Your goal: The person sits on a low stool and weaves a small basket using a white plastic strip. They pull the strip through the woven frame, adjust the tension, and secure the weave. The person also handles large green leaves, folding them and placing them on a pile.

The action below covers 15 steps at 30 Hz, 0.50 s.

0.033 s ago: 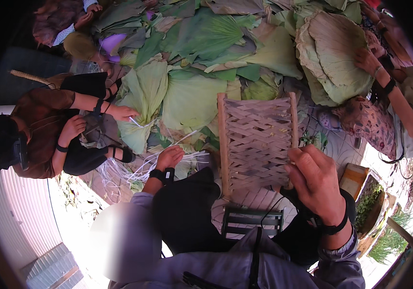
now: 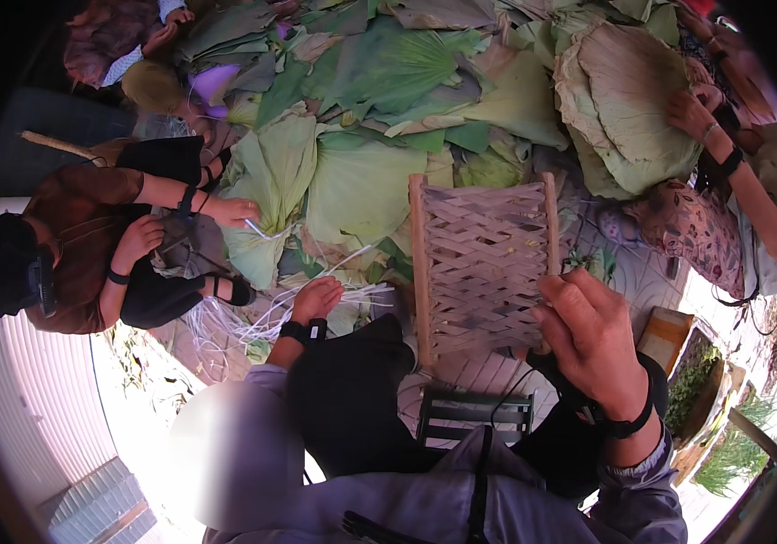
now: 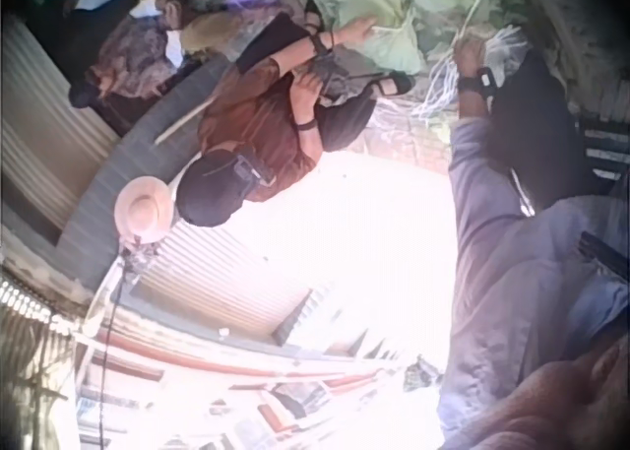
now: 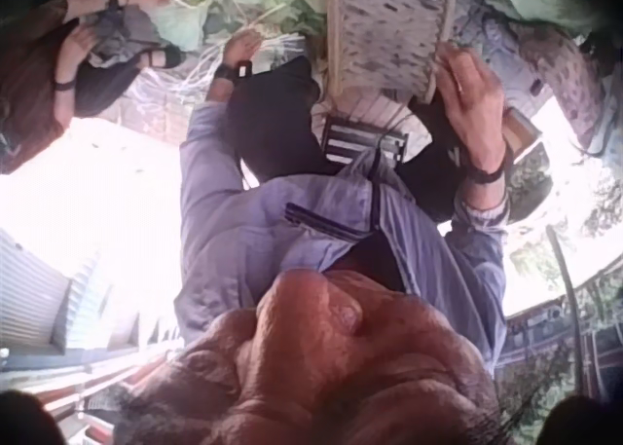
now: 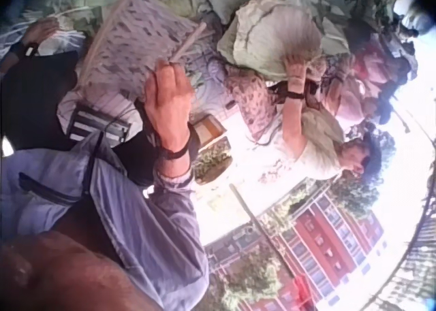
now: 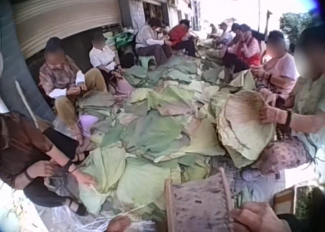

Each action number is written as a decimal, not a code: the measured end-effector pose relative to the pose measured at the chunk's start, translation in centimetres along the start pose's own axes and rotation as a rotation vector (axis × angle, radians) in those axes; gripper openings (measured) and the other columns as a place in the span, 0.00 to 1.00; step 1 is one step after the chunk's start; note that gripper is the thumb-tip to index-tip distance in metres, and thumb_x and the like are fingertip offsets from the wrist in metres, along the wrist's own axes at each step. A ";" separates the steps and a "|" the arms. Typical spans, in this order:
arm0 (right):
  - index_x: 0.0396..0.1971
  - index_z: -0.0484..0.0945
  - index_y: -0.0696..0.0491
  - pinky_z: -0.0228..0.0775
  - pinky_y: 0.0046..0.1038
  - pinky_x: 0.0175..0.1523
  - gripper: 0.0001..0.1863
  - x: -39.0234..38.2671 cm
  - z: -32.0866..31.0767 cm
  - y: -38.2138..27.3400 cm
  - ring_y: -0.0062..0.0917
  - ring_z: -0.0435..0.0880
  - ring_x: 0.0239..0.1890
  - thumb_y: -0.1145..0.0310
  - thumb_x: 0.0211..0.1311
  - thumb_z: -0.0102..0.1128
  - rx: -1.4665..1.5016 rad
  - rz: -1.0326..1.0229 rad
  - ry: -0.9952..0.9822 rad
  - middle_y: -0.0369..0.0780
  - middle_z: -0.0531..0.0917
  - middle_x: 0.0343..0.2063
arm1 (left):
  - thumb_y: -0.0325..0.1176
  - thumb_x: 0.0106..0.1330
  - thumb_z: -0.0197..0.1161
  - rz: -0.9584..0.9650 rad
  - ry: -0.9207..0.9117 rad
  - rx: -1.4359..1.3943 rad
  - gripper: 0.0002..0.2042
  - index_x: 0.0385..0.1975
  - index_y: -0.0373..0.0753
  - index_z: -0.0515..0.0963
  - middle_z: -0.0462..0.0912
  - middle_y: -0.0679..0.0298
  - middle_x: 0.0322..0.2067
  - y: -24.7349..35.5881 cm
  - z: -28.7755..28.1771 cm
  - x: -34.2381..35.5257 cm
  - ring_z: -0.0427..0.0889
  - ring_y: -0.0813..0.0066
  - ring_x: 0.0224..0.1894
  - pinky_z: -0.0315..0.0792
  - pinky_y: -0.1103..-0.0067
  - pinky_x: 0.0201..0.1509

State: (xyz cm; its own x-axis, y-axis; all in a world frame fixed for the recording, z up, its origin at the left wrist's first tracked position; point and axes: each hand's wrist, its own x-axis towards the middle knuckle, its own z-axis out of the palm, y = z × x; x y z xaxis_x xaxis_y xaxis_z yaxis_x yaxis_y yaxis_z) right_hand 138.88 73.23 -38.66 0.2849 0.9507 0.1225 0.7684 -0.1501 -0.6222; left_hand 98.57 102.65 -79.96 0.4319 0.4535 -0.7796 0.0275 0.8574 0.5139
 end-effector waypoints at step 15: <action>0.44 0.78 0.59 0.73 0.42 0.37 0.15 -0.6 1.3 -0.1 0.46 0.81 0.34 0.77 0.57 0.68 -0.046 0.005 -0.057 0.47 0.79 0.33 | 0.28 0.69 0.65 0.015 0.052 0.000 0.26 0.66 0.39 0.65 0.76 0.50 0.58 1.3 2.6 -1.8 0.80 0.44 0.58 0.76 0.56 0.61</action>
State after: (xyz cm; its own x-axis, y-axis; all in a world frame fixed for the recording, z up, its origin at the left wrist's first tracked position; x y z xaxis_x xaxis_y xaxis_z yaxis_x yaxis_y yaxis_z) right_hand 137.95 73.03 -39.67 0.2570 0.9635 0.0746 0.7930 -0.1662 -0.5861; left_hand 100.22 102.33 -76.98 0.3845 0.4786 -0.7893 0.0215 0.8502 0.5260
